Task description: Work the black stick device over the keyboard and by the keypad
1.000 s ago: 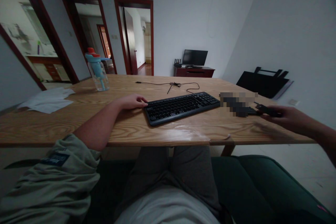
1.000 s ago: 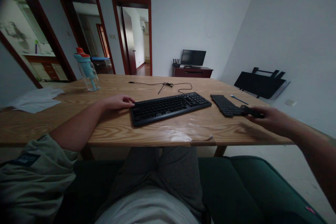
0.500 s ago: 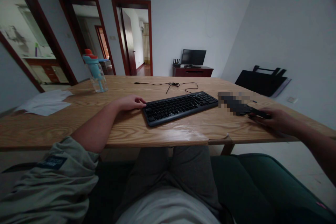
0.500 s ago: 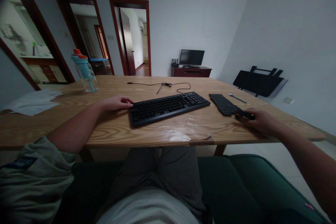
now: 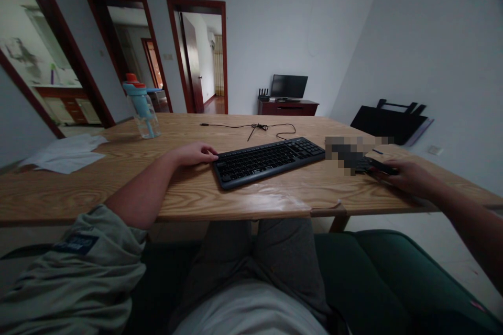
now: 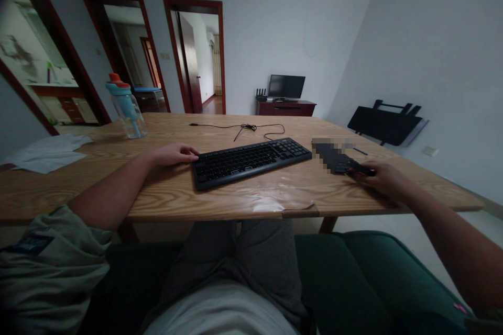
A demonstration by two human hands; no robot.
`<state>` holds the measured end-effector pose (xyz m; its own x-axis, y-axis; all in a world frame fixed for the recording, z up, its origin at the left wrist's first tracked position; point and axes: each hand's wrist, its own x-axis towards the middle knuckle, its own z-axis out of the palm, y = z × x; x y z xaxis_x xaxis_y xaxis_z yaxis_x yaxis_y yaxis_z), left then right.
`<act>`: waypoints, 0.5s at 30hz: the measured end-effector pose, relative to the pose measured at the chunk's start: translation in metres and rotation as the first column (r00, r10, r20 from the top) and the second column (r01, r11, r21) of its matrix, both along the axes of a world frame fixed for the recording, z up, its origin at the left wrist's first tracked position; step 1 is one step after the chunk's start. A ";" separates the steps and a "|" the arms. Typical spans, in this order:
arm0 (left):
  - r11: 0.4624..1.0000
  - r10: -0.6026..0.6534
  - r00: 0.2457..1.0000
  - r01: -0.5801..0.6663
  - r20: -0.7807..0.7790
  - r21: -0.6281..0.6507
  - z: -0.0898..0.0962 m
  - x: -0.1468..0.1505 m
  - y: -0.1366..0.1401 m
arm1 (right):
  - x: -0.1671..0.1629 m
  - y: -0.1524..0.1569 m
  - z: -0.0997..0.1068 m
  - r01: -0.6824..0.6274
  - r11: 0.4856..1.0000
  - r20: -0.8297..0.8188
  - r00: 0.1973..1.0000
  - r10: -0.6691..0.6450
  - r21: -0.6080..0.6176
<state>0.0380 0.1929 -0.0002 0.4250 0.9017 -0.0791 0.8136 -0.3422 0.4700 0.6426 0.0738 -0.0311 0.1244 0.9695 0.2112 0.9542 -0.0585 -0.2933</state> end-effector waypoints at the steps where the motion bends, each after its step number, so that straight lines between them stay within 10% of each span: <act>1: 1.000 -0.002 1.000 0.002 -0.002 -0.002 0.000 0.000 0.000 | -0.001 0.001 0.000 0.002 1.000 -0.006 1.000 -0.002 0.001; 15: 1.000 0.006 1.000 -0.005 0.029 -0.004 -0.003 -0.001 0.002 | 0.007 0.007 -0.008 0.078 0.997 -0.075 0.994 -0.076 0.023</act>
<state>0.0367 0.1948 -0.0028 0.4222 0.9037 -0.0709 0.8016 -0.3357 0.4948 0.6499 0.0805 -0.0389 0.2150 0.9507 0.2234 0.9226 -0.1227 -0.3657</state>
